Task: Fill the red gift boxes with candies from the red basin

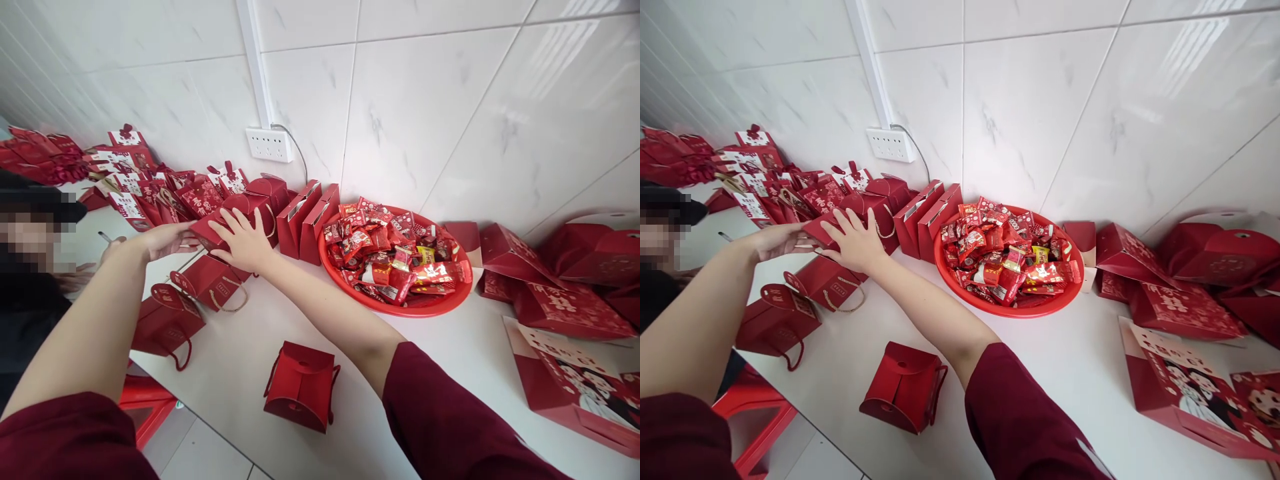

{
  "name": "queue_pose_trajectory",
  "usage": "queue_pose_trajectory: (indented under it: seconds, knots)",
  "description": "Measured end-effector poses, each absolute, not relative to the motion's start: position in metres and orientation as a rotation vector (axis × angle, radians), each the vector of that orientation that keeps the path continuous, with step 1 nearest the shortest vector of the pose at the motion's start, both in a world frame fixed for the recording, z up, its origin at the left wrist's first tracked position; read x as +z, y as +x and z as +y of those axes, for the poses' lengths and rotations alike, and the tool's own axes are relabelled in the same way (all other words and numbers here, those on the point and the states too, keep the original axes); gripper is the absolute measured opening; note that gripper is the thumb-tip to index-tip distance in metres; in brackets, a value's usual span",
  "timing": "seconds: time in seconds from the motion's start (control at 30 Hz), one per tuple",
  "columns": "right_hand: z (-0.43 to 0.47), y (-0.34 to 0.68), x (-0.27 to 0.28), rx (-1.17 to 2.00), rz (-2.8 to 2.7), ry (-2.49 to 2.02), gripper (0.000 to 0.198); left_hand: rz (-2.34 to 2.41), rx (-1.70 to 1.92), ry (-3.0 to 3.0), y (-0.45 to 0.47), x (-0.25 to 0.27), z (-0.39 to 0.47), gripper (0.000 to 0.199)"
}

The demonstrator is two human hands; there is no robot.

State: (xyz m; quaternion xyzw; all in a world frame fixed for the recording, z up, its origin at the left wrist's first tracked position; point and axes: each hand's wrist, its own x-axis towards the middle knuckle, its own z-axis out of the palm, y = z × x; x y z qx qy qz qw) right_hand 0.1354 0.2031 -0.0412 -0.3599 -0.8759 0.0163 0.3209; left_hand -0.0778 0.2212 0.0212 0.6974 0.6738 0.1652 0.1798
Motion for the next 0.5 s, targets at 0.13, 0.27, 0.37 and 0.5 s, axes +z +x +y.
queue_pose_trajectory:
  seconds: [0.13,0.27,0.37,0.5]
  knots:
    - [0.180,0.149,-0.024,0.081,-2.268,-0.974,0.065,1.749,0.490,1.702,-0.061,0.021,0.225,0.084]
    - [0.129,0.205,-0.010,0.192,-2.220,-0.850,0.050,1.742,0.530,1.568,-0.056,0.014,0.230,0.081]
    - [0.081,0.264,-0.014,0.284,-2.215,-0.706,0.048,1.749,0.533,1.533,-0.057,0.008,0.232,0.089]
    - [0.024,0.329,-0.041,0.447,-2.266,-0.824,0.043,1.775,0.538,1.604,-0.053,0.006,0.231,0.093]
